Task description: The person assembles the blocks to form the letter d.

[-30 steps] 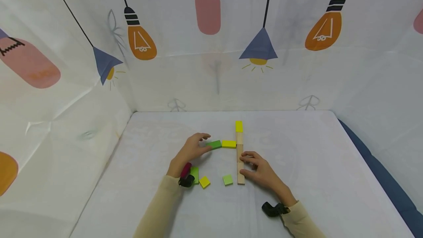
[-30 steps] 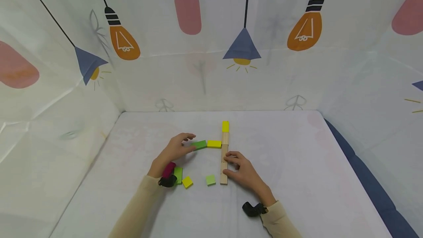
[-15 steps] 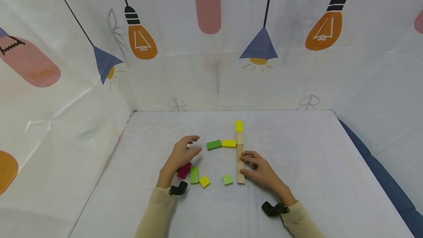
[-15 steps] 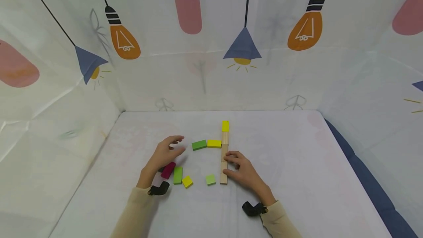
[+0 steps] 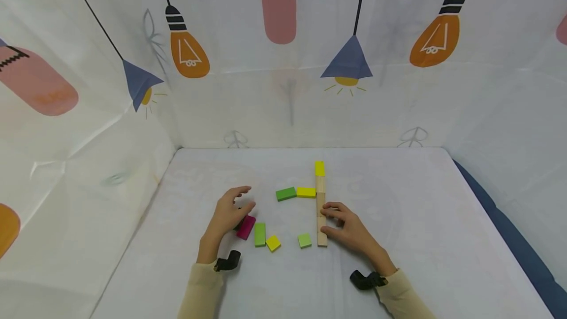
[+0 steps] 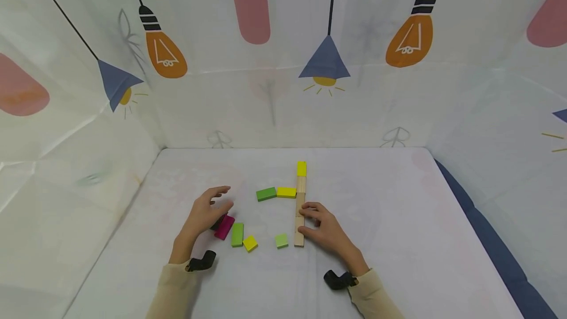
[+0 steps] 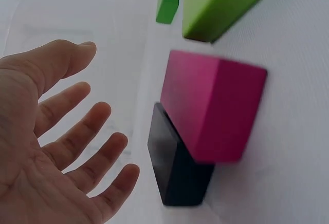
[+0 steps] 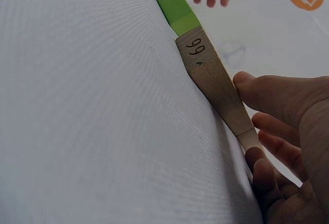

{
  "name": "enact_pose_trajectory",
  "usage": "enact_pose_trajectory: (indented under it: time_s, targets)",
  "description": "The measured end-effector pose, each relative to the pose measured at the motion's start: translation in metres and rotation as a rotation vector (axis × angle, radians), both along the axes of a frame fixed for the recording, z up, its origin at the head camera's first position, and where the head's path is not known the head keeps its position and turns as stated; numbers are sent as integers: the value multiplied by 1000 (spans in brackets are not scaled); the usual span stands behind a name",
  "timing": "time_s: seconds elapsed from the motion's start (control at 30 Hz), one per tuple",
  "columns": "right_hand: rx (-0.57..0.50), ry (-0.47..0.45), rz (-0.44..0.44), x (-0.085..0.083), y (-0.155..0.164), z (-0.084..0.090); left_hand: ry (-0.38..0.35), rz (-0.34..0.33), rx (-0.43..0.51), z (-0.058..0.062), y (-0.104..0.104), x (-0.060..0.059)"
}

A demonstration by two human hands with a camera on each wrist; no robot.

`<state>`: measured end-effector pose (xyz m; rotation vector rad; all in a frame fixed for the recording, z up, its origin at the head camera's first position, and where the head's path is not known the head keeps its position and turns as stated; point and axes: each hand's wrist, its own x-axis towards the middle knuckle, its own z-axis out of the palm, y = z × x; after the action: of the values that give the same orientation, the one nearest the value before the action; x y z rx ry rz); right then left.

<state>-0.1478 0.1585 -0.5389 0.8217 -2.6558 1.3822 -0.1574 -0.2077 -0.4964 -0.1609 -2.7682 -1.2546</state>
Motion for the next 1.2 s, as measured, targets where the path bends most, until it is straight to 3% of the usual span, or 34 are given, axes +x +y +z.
enact_pose_trajectory:
  time_s: [0.33,0.57,0.77,1.2]
  targets:
    - [-6,3,-4,-2,0,-1,-34,61,-30,-8,-22,11]
    - [4,26,-6,-3,0,-4,-54,41,-83,-18,-30,18]
    - [3,46,-2,-2,1,-3,-64,13,-83,-20,-35,16]
    - [9,21,-7,-2,0,-6,-95,100,-96,-22,-41,20]
